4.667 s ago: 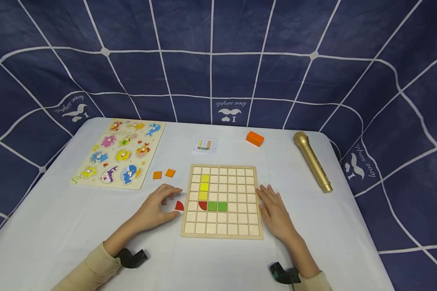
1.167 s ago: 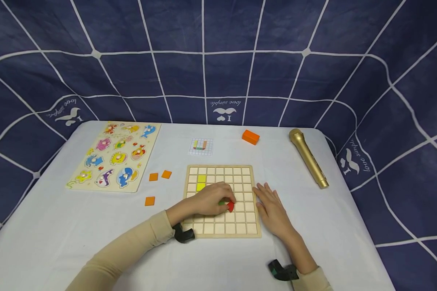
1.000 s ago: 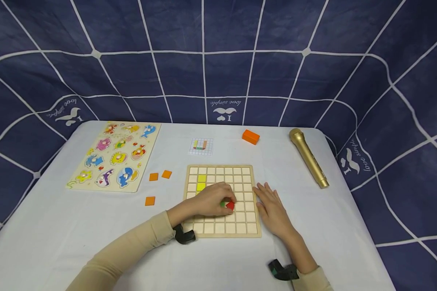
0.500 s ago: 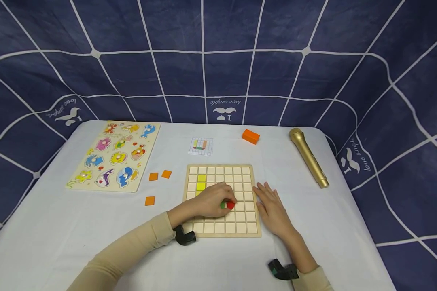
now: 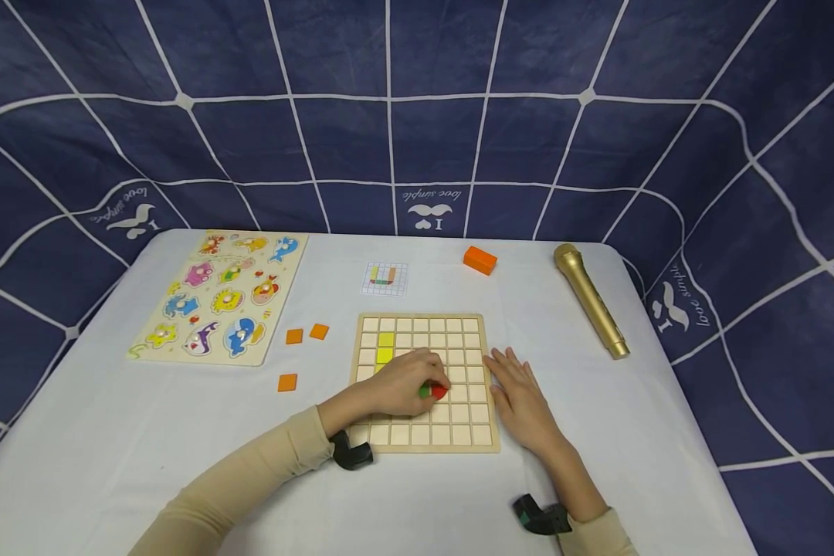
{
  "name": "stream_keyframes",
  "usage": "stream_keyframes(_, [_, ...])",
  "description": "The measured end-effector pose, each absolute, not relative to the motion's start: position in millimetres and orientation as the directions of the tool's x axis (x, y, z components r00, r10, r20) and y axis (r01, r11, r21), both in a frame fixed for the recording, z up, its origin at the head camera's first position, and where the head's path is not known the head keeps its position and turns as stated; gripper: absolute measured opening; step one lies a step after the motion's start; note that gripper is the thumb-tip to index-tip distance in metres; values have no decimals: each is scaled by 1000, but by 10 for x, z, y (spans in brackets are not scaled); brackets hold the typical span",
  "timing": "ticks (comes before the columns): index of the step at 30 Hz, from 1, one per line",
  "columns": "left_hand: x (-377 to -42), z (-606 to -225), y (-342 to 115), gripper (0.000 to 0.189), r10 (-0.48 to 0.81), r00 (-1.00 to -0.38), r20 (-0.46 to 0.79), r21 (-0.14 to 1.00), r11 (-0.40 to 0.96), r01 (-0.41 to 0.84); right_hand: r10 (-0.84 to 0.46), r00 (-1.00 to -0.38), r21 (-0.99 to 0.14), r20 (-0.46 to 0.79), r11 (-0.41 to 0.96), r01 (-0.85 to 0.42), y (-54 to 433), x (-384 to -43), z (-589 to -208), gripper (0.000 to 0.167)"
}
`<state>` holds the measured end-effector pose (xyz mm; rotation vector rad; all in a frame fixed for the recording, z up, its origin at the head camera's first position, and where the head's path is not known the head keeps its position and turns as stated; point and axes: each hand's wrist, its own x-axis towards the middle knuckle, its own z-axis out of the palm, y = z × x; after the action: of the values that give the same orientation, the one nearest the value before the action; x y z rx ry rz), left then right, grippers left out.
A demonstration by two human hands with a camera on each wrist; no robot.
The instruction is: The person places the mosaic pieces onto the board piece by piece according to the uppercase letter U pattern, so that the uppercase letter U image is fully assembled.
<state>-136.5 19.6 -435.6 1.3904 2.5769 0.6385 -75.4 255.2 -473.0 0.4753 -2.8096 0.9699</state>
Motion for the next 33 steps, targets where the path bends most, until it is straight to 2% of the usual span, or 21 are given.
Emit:
stream_keyframes(5, [-1363,-4304,131,24,809,-578,106,429,487,760,-246,-944,-581,220,745,-329,2553,-750,-4723,44])
stream_keyframes(8, [-1369,-4216,15,26,782,-610,127,450,503,738,-245,-943,-581,225,743,-332,2557,-751,-4723,44])
stream_keyframes(15, [-1415,-4052,-586,40,583,-769,263,503,598,625,-254,-937,-579,240,737,-348,2565,-758,-4718,44])
stream_keyframes(20, [-1411,-4090,-1148,52,392,-853,344,609,599,521,-259,-934,-579,245,734,-355,2567,-760,-4731,43])
stream_keyframes(27, [-1212,-4287,-1685,59,263,-912,315,697,589,410,-257,-936,-584,241,732,-351,2559,-748,-4725,44])
stream_keyframes(33, [-1049,-4507,-1834,61,220,-938,267,692,634,346,-258,-936,-583,239,732,-351,2555,-749,-4727,43])
